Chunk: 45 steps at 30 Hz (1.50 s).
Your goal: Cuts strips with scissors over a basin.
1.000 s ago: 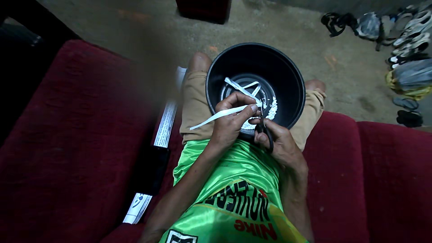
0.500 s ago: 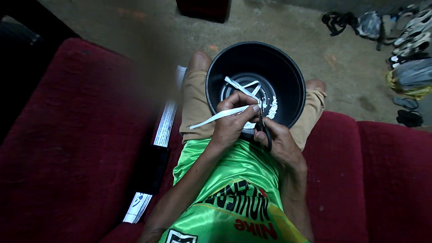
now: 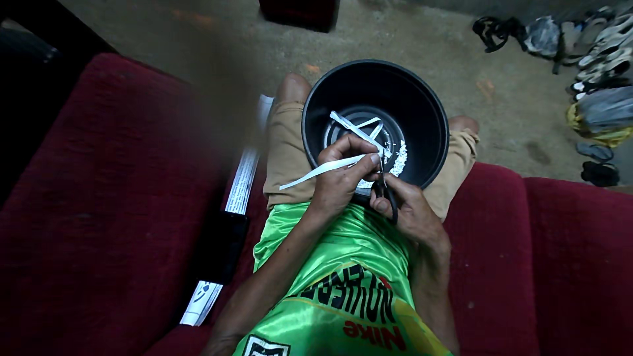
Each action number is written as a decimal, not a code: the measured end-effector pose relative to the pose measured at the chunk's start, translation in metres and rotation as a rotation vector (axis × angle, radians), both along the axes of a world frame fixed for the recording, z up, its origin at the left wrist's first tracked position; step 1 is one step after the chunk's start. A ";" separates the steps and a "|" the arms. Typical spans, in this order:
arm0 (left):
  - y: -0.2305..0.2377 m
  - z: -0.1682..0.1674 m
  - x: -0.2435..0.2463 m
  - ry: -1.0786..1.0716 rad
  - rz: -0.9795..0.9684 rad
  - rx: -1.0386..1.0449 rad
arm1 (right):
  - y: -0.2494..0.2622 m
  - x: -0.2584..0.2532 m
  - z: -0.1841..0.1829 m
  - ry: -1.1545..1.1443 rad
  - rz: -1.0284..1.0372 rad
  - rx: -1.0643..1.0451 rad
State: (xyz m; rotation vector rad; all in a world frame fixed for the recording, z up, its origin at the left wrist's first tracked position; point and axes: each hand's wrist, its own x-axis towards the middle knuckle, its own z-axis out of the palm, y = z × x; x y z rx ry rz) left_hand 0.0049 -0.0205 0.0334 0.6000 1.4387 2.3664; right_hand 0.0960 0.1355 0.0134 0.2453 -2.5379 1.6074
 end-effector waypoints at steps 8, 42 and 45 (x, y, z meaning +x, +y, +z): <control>0.001 -0.001 0.001 0.002 -0.002 0.003 | -0.001 0.000 0.000 0.009 -0.023 -0.015; -0.003 -0.002 -0.002 0.022 -0.020 -0.046 | -0.001 -0.001 0.000 0.019 -0.084 0.018; -0.002 -0.003 -0.004 0.019 -0.019 -0.046 | -0.001 -0.001 0.000 0.022 -0.096 0.002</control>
